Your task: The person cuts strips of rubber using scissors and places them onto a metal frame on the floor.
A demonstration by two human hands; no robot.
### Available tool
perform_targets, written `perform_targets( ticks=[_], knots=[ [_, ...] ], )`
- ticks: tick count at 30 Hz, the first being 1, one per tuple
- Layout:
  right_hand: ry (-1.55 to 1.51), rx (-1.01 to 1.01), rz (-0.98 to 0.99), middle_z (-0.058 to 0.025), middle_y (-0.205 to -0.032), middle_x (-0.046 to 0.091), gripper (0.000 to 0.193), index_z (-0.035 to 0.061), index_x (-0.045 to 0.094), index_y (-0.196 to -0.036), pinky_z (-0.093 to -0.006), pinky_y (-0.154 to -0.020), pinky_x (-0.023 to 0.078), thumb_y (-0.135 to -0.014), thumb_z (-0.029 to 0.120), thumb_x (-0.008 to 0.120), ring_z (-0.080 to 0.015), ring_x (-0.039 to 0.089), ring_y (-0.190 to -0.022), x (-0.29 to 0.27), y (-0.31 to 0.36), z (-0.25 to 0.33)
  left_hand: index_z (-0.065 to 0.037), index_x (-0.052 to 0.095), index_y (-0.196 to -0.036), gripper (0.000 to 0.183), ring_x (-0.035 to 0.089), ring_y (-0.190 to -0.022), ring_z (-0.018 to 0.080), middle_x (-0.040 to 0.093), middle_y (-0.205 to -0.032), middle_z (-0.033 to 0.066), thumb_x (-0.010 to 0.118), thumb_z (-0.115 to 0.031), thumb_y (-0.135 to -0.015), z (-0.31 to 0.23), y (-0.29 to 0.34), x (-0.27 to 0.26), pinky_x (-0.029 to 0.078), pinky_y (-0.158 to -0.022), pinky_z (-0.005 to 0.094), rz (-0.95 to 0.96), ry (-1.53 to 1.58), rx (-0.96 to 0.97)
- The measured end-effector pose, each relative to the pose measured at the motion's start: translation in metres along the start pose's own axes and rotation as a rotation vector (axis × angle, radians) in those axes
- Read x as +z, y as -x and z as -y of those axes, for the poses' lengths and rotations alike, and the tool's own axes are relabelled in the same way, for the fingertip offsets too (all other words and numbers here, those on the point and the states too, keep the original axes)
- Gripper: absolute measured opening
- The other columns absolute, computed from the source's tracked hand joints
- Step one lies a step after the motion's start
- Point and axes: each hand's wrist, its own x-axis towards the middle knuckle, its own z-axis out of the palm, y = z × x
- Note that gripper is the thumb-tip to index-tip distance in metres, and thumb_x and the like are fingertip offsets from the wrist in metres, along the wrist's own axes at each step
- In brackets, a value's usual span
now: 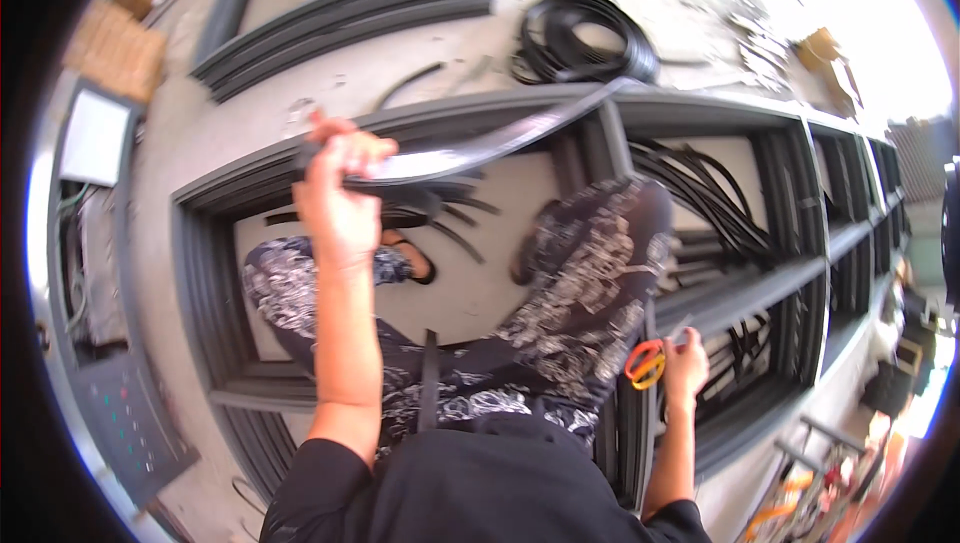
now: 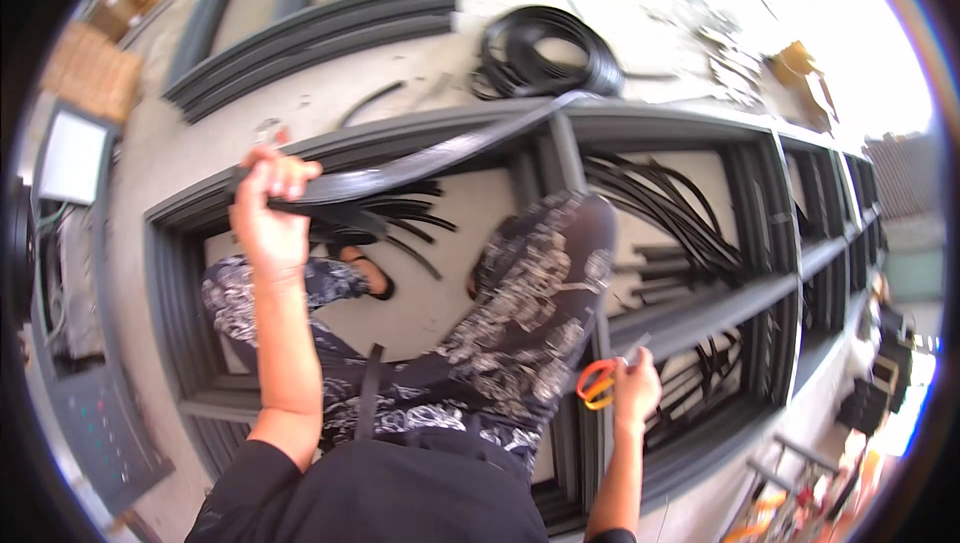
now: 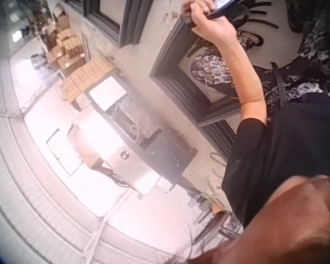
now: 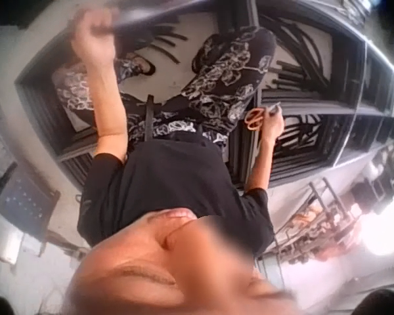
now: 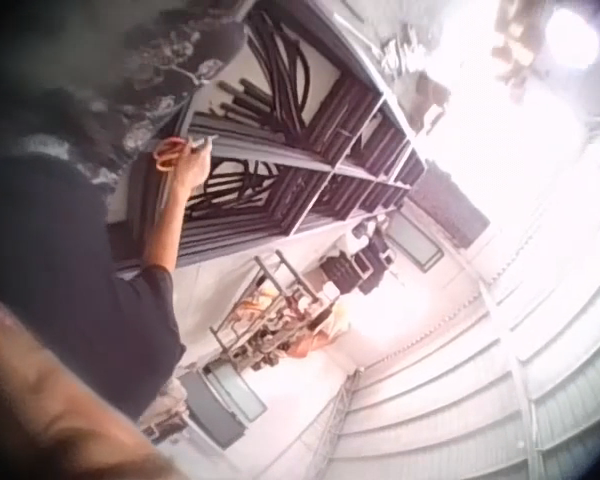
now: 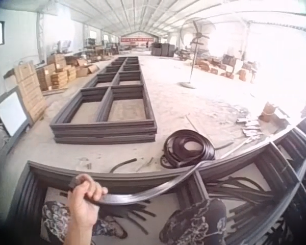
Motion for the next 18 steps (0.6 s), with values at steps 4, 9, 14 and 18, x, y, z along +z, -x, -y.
perform_targets(
  ticks=[4, 9, 14, 18],
  knots=[
    [-0.32, -0.487, -0.286, -0.011, -0.099, 0.065, 0.043, 0.0052, 0.058, -0.118, -0.0367, -0.078, 0.049, -0.078, 0.016, 0.07, -0.0262, 0.062, -0.089, -0.067, -0.012, 0.129, -0.001, 0.055, -0.098, 0.014, 0.044, -0.064, 0.0125, 0.042, -0.068, -0.0008, 0.049, -0.008, -0.088, -0.023, -0.007, 0.018, 0.042, -0.077, 0.0354, 0.057, 0.034, 0.031],
    [-0.575, -1.157, -0.416, -0.0201, -0.137, 0.04, 0.094, 0.0009, 0.041, -0.133, -0.0464, -0.107, 0.028, -0.058, 0.039, 0.084, -0.0364, 0.035, -0.13, -0.12, 0.034, 0.323, -0.002, 0.054, -0.096, 0.013, 0.042, -0.062, 0.0118, 0.04, -0.066, -0.0012, 0.049, -0.011, -0.089, -0.077, -0.019, 0.064, 0.041, -0.076, 0.0342, 0.167, -0.015, 0.154],
    [-1.035, -1.291, -0.899, -0.0166, -0.119, 0.055, 0.078, 0.0007, 0.047, -0.127, -0.046, -0.101, 0.035, -0.06, 0.024, 0.077, -0.0318, 0.052, -0.113, -0.136, 0.077, 0.439, -0.004, 0.054, -0.094, 0.012, 0.037, -0.06, 0.0096, 0.034, -0.065, -0.004, 0.05, -0.015, -0.091, -0.15, -0.022, 0.103, 0.038, -0.076, 0.0321, 0.323, -0.033, 0.334],
    [-1.116, -1.319, -0.984, -0.0072, -0.106, 0.058, 0.065, 0.0049, 0.052, -0.121, -0.043, -0.099, 0.036, -0.058, 0.011, 0.068, -0.0231, 0.057, -0.1, -0.138, 0.081, 0.46, 0.002, 0.052, -0.098, 0.014, 0.04, -0.062, 0.0107, 0.038, -0.066, -0.0023, 0.053, -0.008, -0.089, -0.222, -0.028, 0.098, 0.039, -0.083, 0.0344, 0.39, 0.042, 0.32]
  ],
)
